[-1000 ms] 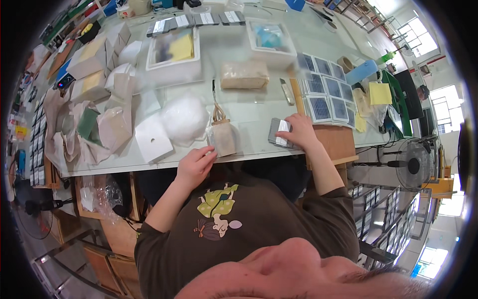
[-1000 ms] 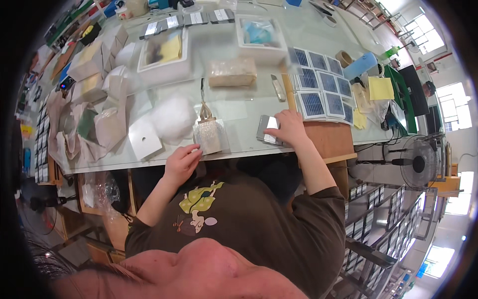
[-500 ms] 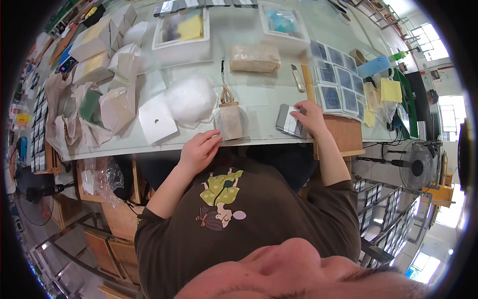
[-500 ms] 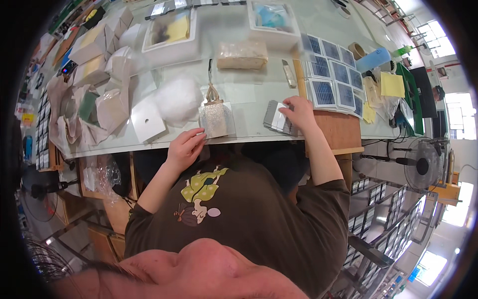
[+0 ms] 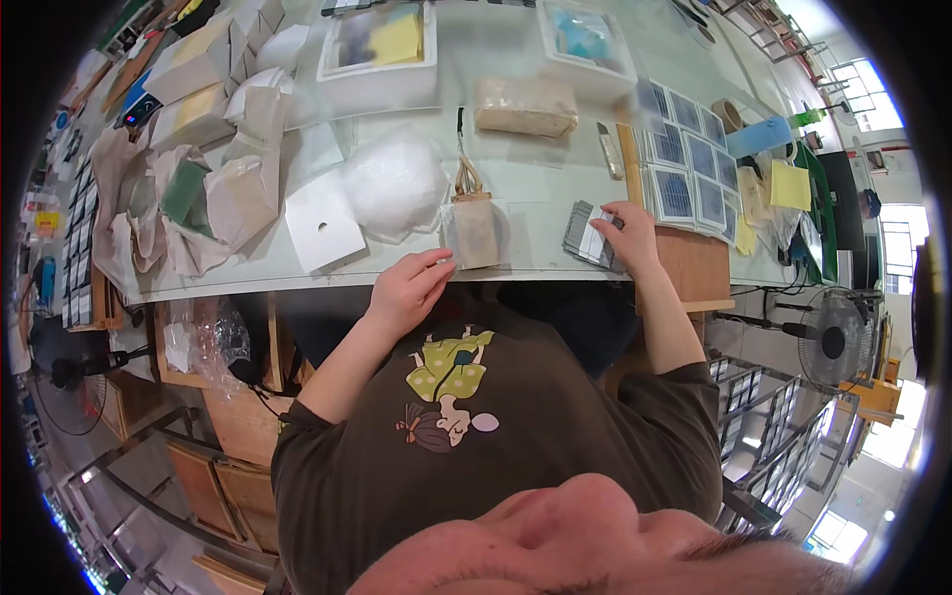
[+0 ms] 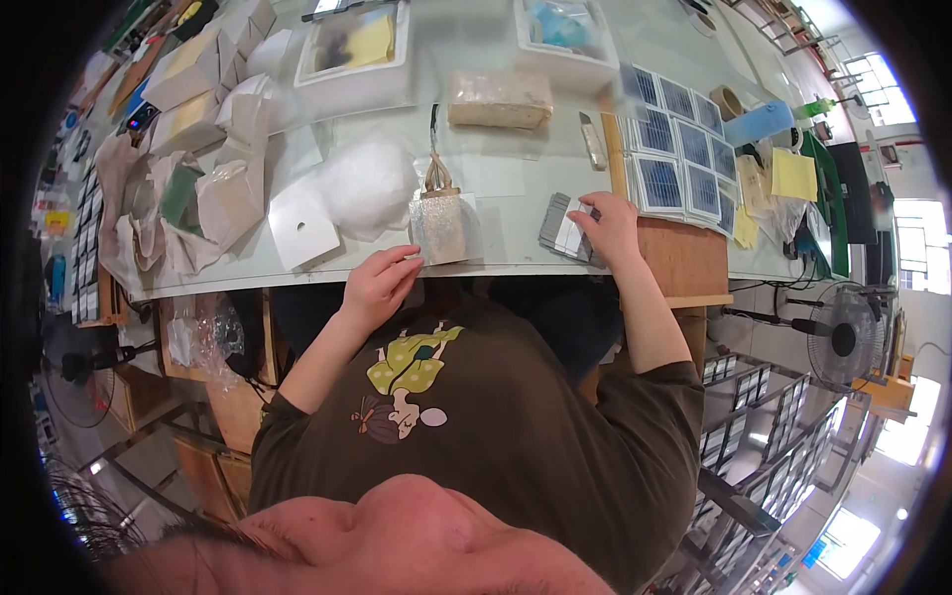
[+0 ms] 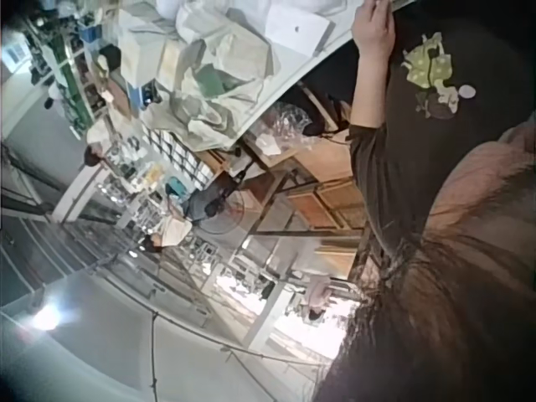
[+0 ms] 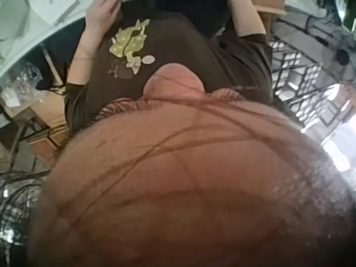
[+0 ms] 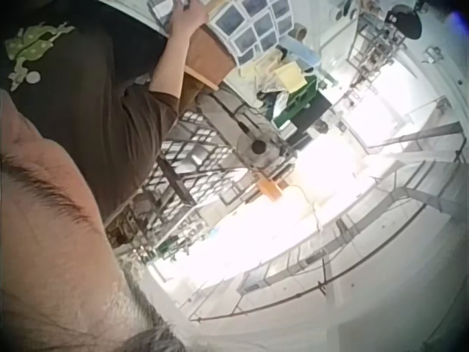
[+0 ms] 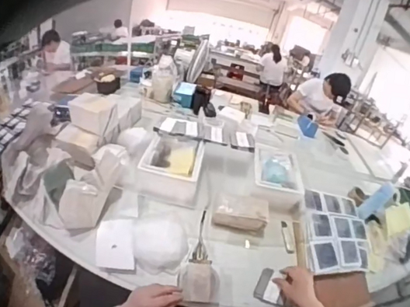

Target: Inspecting and organizing small solar panel components at a factory workbench.

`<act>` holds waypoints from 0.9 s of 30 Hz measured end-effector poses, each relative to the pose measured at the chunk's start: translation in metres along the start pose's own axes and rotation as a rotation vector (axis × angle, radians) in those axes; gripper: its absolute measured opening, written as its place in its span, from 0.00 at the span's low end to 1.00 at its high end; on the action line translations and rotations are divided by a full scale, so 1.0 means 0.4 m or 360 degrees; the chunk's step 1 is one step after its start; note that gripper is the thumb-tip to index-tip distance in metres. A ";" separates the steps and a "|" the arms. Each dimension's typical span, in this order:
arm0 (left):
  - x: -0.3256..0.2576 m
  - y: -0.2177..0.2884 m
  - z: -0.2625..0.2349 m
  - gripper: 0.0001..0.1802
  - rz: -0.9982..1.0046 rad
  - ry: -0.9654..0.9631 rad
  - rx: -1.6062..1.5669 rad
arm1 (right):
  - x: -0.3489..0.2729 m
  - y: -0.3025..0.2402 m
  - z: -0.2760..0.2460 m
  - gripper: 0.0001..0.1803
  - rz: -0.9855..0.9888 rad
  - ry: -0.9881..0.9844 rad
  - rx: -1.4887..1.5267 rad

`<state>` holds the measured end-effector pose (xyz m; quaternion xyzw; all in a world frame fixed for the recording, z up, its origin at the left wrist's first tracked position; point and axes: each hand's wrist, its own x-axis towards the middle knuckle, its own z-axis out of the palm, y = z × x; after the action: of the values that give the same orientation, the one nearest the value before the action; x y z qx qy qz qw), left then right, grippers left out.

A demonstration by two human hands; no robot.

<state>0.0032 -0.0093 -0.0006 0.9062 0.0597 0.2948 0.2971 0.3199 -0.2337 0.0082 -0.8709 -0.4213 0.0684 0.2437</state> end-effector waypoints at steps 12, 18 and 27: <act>-0.011 -0.010 0.004 0.09 0.0002 0.0020 -0.0004 | 0.090 -0.235 0.004 0.09 0.0170 -0.0383 0.1115; -0.008 -0.003 -0.004 0.09 -0.0021 0.0010 -0.0017 | 0.110 -0.386 0.105 0.10 0.0006 -0.0686 0.0977; -0.007 -0.005 -0.002 0.11 0.0006 0.0041 -0.0008 | 0.117 -0.384 0.147 0.10 -0.0045 -0.0644 0.0916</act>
<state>0.0005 -0.0079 -0.0026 0.9017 0.0613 0.3072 0.2979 0.2230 -0.0954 0.0351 -0.7294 -0.4366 0.3520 0.3918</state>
